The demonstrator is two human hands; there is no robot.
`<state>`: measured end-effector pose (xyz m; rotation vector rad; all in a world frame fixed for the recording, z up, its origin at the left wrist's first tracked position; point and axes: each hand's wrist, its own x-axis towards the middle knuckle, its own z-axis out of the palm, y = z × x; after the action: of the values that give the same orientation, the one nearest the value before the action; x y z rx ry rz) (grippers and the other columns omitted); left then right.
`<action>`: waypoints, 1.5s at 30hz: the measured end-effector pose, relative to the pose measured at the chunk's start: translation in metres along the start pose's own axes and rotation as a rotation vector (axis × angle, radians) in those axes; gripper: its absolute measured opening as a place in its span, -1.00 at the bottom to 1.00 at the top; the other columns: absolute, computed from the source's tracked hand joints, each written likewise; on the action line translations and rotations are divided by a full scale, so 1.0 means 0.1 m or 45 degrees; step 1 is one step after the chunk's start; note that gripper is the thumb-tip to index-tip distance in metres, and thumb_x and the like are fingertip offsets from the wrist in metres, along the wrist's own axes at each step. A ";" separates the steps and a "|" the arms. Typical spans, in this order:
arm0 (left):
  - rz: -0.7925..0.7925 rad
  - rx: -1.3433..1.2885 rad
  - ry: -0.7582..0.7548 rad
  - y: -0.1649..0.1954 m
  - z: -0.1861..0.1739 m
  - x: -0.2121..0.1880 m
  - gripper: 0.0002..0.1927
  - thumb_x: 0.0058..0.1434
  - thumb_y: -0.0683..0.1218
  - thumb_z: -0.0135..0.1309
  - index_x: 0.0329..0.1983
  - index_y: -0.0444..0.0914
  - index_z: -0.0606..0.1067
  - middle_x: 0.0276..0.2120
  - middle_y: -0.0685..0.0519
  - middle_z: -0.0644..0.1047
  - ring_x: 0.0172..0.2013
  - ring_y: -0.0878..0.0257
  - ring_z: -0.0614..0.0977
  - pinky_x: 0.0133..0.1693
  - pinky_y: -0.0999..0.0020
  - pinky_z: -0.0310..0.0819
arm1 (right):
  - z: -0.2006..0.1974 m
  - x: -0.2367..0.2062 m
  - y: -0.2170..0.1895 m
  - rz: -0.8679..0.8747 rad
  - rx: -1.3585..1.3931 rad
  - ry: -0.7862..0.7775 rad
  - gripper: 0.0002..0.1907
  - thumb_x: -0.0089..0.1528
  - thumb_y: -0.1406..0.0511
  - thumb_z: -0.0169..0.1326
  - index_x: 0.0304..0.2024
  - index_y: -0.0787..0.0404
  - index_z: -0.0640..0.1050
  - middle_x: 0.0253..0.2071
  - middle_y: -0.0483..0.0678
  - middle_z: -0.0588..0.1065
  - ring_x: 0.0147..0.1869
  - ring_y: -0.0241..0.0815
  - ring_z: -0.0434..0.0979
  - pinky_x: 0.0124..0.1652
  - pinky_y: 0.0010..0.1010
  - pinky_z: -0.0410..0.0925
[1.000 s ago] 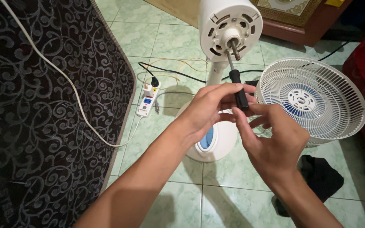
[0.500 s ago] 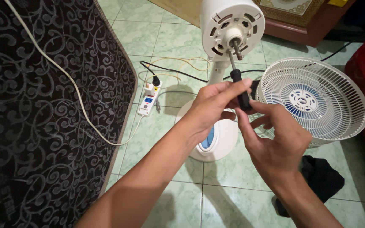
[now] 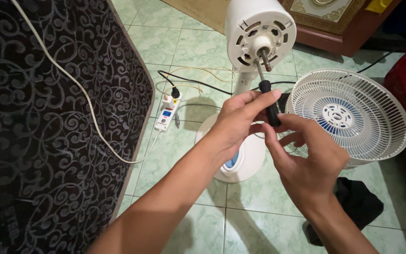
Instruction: The person wipes the rear grille of a pedestal fan with a black cloth, then removes the front grille cover and sets it aside. They pick up a screwdriver and work it against the motor housing and shaft area of the fan, steadying the fan head with the other hand.
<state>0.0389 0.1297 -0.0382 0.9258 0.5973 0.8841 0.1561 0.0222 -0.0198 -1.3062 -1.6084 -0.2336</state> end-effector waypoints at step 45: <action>-0.044 -0.197 -0.187 0.03 -0.08 -0.04 -0.64 0.29 0.07 0.02 0.01 -0.22 0.58 -0.25 0.13 0.63 -0.21 0.35 0.62 -0.17 0.35 0.50 | 0.05 0.03 0.05 0.166 0.080 0.043 -0.72 0.19 0.37 0.41 -0.18 0.33 0.56 -0.29 -0.02 0.63 -0.34 -0.34 0.64 -0.33 -0.54 0.44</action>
<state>0.0294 0.1303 -0.0396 0.8302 0.4118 0.8120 0.1578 0.0299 -0.0219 -1.3461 -1.4843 -0.1232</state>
